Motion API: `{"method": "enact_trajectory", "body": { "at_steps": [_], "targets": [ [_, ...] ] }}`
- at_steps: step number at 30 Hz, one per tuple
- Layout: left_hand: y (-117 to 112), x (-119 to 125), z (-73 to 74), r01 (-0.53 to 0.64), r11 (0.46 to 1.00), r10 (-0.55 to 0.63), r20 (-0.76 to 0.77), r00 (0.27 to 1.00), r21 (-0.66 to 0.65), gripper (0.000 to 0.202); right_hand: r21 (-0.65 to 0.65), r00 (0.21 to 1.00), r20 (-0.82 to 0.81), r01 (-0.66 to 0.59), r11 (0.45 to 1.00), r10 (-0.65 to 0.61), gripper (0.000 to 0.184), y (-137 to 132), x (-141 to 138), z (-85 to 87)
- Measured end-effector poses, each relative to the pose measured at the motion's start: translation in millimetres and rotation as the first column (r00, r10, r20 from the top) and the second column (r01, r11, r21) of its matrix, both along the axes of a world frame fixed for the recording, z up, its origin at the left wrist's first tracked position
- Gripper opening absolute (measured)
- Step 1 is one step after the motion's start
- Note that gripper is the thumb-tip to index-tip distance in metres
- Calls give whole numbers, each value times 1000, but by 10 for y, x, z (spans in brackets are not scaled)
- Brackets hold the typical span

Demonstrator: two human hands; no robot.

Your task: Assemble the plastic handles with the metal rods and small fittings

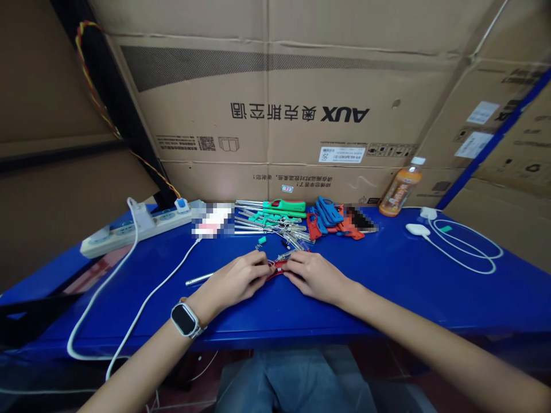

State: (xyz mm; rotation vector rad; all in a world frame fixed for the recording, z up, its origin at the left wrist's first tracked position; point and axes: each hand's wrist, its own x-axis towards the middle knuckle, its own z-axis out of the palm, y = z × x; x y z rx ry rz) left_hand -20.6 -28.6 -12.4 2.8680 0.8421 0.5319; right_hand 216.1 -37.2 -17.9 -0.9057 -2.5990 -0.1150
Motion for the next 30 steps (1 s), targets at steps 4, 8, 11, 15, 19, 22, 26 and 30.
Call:
{"method": "enact_trajectory", "body": {
  "at_steps": [4,8,11,15,19,22,26,30],
  "targets": [
    [-6,8,23,-6,1000,6,-30,1000,0,23,-52,999,-34,1,999,-2,16,10,6,5],
    [10,6,48,-4,1000,4,-31,1000,-17,20,-60,999,-41,4,998,-6,15,14,6,7],
    [21,-6,63,-1,1000,1,-18,1000,-28,19,-63,999,-48,7,998,-10,15,15,1,0],
    [29,-14,76,0,1000,0,-12,1000,-31,21,-57,998,-58,2,998,-5,16,21,1,-15],
    [25,-12,78,3,999,-3,-12,1000,-37,22,-46,998,-69,4,999,-7,16,27,9,-23],
    [26,-19,65,4,999,-4,0,1000,-39,23,-59,997,-75,4,998,-8,15,24,7,-13],
    [44,-35,36,-1,1000,2,3,1000,-31,24,-80,997,-78,7,997,-14,16,10,-2,5],
    [63,-43,39,-8,997,9,19,1000,-80,25,-91,996,-87,12,996,-20,16,3,-9,2]
  ]
}}
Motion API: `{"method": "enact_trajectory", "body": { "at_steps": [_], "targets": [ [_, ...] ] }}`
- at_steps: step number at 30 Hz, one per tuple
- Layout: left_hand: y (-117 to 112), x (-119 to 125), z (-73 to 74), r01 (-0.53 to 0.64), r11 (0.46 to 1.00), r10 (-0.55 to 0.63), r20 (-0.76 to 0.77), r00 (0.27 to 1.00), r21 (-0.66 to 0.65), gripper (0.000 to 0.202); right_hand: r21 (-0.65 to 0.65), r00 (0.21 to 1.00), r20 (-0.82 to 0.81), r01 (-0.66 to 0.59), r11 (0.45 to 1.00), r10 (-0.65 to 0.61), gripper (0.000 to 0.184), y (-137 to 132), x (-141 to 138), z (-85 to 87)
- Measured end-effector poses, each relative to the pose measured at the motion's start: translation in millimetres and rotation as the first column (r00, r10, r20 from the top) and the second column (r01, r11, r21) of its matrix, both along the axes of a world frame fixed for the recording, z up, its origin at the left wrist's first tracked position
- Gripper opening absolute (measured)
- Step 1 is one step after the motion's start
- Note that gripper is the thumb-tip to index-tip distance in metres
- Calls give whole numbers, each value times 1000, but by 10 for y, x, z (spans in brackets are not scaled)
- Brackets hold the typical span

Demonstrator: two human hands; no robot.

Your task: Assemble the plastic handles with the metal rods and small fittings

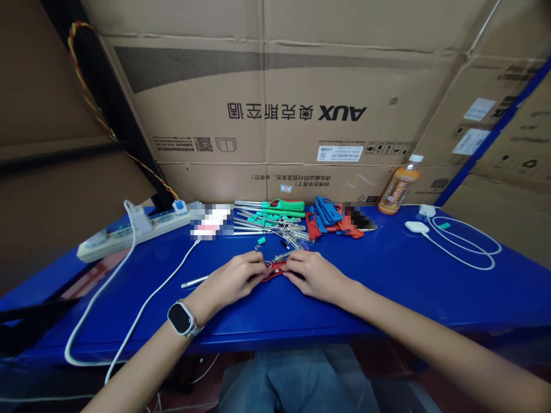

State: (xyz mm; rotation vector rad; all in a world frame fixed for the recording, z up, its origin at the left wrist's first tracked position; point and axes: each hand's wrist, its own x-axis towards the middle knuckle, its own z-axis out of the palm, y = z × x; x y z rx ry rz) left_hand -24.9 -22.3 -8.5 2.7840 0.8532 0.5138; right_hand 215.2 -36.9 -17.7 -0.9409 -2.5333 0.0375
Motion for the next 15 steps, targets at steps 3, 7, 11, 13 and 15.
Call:
{"method": "enact_trajectory", "body": {
  "at_steps": [3,7,11,13,15],
  "targets": [
    [-4,8,21,4,999,-4,15,1000,-40,24,-18,1000,-15,7,1000,-7,16,10,-3,0],
    [-17,50,40,-4,998,5,15,1000,-64,25,-65,999,-34,11,998,-13,15,30,-10,18],
    [-9,77,22,-8,998,8,10,1000,-64,26,-117,997,-71,17,993,-26,13,37,-20,28],
    [-1,70,-4,-7,998,7,2,1000,-60,27,-130,996,-83,18,991,-29,13,38,-26,26],
    [-3,58,-30,-7,999,7,-8,1000,-51,29,-129,996,-83,23,991,-34,13,38,-30,22]
  ]
}}
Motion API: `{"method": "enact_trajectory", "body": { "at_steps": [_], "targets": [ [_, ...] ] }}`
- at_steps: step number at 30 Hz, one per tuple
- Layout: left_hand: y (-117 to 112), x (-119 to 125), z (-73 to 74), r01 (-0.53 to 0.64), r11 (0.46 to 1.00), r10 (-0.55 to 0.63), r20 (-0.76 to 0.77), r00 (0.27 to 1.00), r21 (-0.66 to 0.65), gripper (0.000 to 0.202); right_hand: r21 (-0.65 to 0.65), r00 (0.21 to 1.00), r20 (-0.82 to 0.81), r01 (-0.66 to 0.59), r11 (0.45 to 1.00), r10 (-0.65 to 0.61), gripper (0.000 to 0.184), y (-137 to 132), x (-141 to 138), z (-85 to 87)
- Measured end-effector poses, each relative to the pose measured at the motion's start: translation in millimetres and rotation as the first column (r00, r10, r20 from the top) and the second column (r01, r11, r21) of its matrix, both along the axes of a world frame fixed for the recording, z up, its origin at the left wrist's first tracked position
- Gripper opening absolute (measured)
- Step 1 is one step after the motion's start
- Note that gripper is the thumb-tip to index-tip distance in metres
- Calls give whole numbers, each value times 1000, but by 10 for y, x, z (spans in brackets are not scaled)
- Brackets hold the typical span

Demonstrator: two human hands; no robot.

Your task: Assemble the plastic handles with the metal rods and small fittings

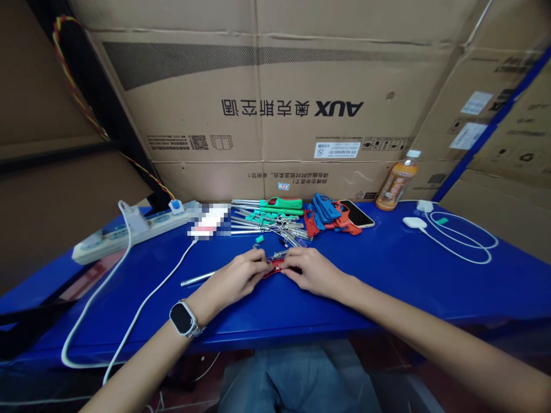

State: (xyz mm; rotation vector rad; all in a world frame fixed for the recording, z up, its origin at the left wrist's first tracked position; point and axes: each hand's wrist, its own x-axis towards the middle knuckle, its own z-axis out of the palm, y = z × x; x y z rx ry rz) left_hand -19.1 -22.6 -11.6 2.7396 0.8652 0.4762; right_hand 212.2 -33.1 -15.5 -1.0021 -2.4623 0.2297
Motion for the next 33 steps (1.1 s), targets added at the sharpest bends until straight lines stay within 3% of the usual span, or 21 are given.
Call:
{"method": "enact_trajectory", "body": {
  "at_steps": [10,16,19,23,26,29,33],
  "targets": [
    [-153,50,104,-16,989,23,-47,999,146,21,-4,1000,-12,20,1000,-20,11,-10,25,-14],
    [-147,51,102,-33,992,37,-30,999,123,21,27,999,-37,25,999,-24,12,138,63,129],
    [-151,46,95,-50,992,54,-31,998,112,21,28,997,40,59,998,-60,14,280,61,204],
    [-182,37,90,-60,990,65,-38,997,126,24,-33,987,159,19,999,-13,11,402,45,249],
    [-173,40,98,-87,981,87,9,996,176,26,-55,995,97,15,998,-9,12,414,47,249],
    [-90,61,140,-188,959,160,142,977,214,25,-74,1000,-15,0,997,-1,14,386,53,232],
    [125,110,226,-236,963,214,168,962,129,22,-150,987,-157,2,989,-26,11,328,36,203]
  ]
}}
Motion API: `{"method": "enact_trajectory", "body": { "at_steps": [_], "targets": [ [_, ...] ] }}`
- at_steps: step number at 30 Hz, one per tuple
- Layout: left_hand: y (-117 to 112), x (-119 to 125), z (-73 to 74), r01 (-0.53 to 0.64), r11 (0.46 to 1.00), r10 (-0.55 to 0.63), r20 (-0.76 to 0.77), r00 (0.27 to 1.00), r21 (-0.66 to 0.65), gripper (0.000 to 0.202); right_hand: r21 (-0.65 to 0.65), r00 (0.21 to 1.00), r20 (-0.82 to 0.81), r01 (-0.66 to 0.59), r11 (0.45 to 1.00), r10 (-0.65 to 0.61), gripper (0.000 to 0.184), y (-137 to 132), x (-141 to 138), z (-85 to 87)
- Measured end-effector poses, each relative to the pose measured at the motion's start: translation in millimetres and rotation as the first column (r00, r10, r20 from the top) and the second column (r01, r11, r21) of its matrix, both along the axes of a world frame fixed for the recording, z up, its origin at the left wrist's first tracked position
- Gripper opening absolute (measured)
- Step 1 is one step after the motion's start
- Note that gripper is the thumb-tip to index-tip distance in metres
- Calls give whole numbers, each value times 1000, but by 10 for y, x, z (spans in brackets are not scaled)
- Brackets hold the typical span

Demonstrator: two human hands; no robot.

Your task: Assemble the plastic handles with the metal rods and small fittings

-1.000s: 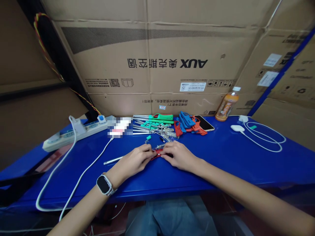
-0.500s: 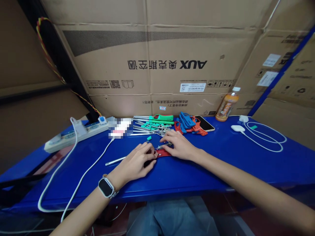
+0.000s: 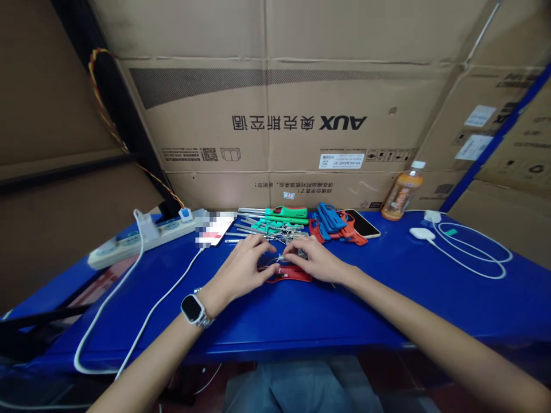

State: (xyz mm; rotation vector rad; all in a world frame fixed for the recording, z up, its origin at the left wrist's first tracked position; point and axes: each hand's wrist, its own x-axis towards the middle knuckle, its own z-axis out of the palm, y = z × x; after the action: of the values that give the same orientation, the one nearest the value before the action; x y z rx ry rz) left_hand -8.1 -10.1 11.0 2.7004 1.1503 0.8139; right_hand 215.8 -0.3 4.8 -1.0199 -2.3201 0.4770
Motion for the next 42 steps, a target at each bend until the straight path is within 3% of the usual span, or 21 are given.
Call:
{"method": "enact_trajectory", "body": {
  "at_steps": [5,9,16,27,31,37,42],
  "targets": [
    [209,74,32,142,964,-131,61,989,-225,15,-80,990,-144,-1,997,-10,14,-90,-18,-20],
    [217,94,-29,180,936,-140,148,979,-304,18,-13,999,-31,-15,1000,15,12,-173,19,-42],
    [143,-39,-133,191,935,-182,59,982,-300,27,141,993,104,35,989,-50,10,-274,77,-122],
    [130,-82,-159,172,942,-183,-10,983,-288,31,172,970,194,110,979,-143,23,-347,81,-152],
    [102,-70,-139,184,944,-194,-8,981,-275,28,155,972,190,111,982,-140,22,-327,79,-141],
    [79,-44,-119,175,954,-190,-37,981,-244,21,20,982,77,174,985,-175,11,-244,46,-110],
    [79,-31,-144,159,960,-177,-61,982,-229,20,12,991,18,133,991,-133,10,-230,58,-128]
  ]
}}
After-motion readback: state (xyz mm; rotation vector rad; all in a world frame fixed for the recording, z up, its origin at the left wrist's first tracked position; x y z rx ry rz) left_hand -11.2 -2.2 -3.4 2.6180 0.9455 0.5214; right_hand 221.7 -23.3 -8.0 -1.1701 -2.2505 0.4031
